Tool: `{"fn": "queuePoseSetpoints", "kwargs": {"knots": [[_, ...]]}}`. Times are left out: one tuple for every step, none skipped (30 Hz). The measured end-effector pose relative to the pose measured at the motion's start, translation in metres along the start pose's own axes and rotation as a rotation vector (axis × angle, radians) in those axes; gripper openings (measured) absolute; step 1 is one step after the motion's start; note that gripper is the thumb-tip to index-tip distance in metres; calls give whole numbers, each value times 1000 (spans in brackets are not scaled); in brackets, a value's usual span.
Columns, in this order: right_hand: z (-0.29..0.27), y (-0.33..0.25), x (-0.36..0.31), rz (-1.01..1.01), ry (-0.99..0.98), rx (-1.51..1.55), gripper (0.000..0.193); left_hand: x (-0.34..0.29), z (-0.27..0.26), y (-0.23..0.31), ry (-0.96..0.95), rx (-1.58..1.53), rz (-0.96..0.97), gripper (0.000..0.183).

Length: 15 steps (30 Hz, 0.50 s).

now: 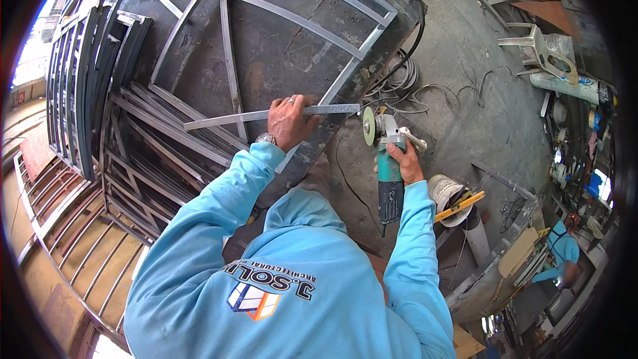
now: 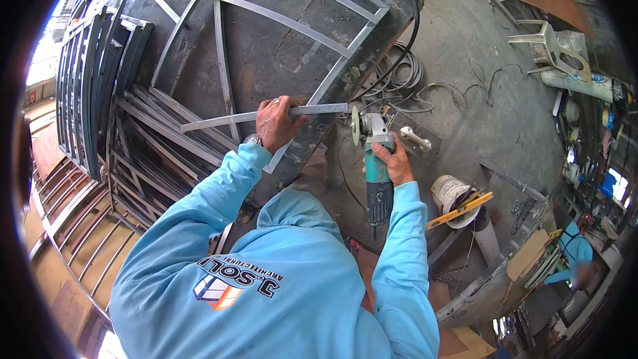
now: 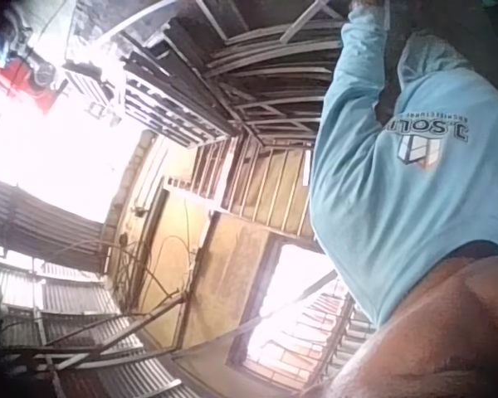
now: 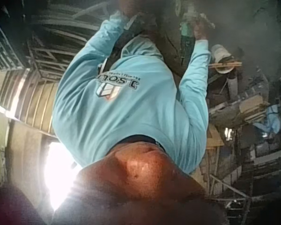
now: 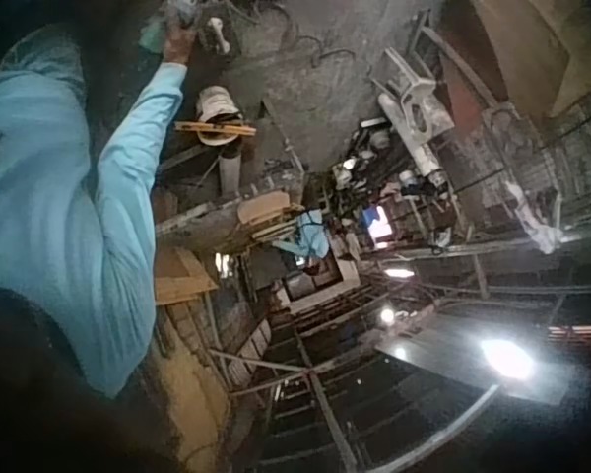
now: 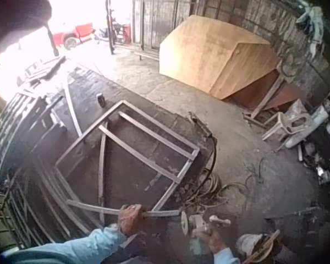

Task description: Grinding, measuring, and welding metal pieces to fabricate a structural frame.

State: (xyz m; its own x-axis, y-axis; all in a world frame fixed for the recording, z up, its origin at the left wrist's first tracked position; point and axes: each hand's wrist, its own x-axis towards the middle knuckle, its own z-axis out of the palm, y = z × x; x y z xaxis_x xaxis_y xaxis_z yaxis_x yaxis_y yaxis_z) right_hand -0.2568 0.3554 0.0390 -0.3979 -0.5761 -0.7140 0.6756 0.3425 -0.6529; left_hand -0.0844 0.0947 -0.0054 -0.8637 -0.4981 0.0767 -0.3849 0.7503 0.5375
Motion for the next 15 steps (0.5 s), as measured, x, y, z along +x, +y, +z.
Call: {"fn": "queuePoseSetpoints", "kwargs": {"knots": [[0, -1, -1, -9, -9, -17, 55, 1, -5, 4, -32, -9, -25, 35], [0, -2, -1, -10, -6, -16, 55, 2, -7, 7, -63, -17, -49, 36], [2, -2, -2, -9, -14, -20, 55, 1, -5, 6, -64, -16, -48, 36], [3, -3, -3, -9, -23, -25, 54, 0, -1, 3, -33, -16, -10, 37], [3, -3, -3, -9, -23, -23, 54, -1, 1, 2, -2, -16, 27, 38], [3, -2, -3, -8, -12, -29, 54, -1, 2, 2, -3, -15, 30, 38], [3, -2, -2, -7, -1, -34, 55, 0, 2, 2, -8, -27, 32, 38], [3, -2, -2, -9, 0, -32, 55, 1, 2, 3, -13, -39, 33, 38], [5, -2, -3, -24, 5, -22, 55, 1, 2, 4, -14, -39, 33, 38], [6, -2, -3, -38, 10, -13, 56, 1, 2, 5, -30, -29, 0, 38], [6, -1, -3, -38, 10, -13, 56, 0, 2, 6, -45, -20, -33, 38], [5, -1, -4, -28, 4, -14, 56, 1, 2, 8, -45, -20, -33, 38], [4, -1, -4, -18, -1, -15, 56, 1, 0, 9, -10, -28, -2, 36], [3, -1, -4, -18, -1, -16, 56, 1, 0, 10, 26, -37, 28, 34], [3, -1, -3, -13, -4, -13, 56, 1, 1, 9, 26, -36, 27, 34]]}}
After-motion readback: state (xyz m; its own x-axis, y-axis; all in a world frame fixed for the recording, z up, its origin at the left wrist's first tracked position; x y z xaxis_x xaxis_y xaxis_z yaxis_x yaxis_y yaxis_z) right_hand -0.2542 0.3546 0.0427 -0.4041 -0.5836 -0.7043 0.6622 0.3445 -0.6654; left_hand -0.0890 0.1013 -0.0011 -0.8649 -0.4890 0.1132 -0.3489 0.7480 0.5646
